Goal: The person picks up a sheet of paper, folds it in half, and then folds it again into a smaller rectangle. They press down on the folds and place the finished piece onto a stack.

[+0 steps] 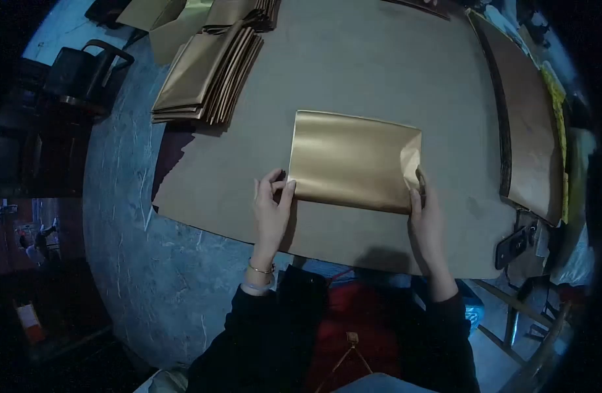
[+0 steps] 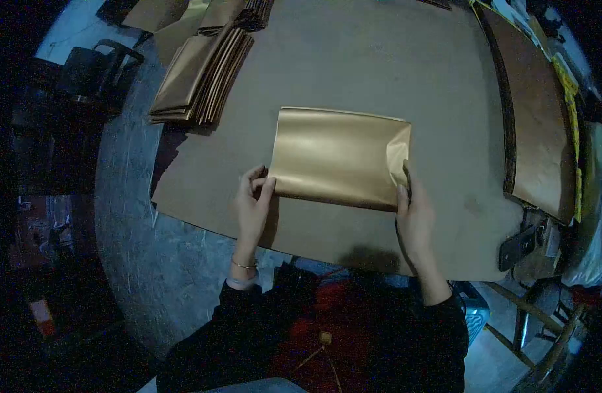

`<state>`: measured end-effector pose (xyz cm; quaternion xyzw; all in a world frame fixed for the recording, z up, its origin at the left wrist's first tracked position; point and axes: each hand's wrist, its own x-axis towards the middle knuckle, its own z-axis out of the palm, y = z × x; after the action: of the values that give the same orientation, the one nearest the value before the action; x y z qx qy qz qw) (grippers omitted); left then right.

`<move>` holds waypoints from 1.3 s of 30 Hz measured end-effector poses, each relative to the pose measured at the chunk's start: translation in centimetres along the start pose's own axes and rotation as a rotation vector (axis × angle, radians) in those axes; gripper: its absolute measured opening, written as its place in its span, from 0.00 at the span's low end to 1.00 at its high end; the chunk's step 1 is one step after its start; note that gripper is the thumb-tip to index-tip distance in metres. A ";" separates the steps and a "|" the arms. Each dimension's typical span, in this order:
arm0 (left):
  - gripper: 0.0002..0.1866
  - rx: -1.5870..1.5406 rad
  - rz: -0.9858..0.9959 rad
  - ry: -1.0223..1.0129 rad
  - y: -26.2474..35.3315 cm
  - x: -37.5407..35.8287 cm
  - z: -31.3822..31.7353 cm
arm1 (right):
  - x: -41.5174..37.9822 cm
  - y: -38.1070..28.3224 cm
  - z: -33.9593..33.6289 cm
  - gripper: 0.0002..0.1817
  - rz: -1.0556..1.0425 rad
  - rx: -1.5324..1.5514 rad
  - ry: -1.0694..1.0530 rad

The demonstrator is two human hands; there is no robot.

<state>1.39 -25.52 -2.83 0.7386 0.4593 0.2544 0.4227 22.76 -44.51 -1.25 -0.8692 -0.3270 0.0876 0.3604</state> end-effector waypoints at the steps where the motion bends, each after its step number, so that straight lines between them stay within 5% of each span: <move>1: 0.18 0.055 0.027 0.033 -0.1 -0.1 0.4 | 0.1 0.3 0.1 0.19 0.004 -0.075 -0.049; 12: 0.10 0.570 0.375 0.199 0.9 -0.3 1.6 | 0.6 -0.1 0.4 0.18 -0.047 -0.339 -0.096; 14: 0.11 0.638 0.370 0.209 0.3 -0.4 1.8 | 0.7 -1.7 0.0 0.18 0.171 -0.343 -0.237; 18: 0.12 0.725 0.409 0.234 0.3 -0.5 2.1 | 0.5 0.4 1.2 0.21 0.017 -0.457 -0.170; 23: 0.15 0.764 0.417 0.157 0.1 -0.6 1.8 | 0.8 -0.6 0.8 0.23 0.180 -0.443 -0.245; 27: 0.14 0.742 0.434 0.184 0.0 -0.4 2.1 | 0.6 1.2 1.4 0.24 0.025 -0.535 -0.216; 29: 0.14 0.755 0.457 0.195 -0.3 -0.3 2.1 | 0.9 2.3 1.7 0.24 -0.275 -0.528 0.033; 33: 0.14 0.726 0.465 0.171 -0.8 -0.2 2.1 | 2.7 1.0 0.9 0.22 -0.327 -0.383 0.063; 39: 0.14 0.704 0.420 0.148 0.1 -0.4 2.0 | 5.6 1.9 3.0 0.26 -0.312 -0.585 0.061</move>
<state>2.76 -26.71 -3.76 0.8955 0.3867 0.2149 0.0491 26.86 -40.32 -4.23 -0.8775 -0.4565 -0.0924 0.1142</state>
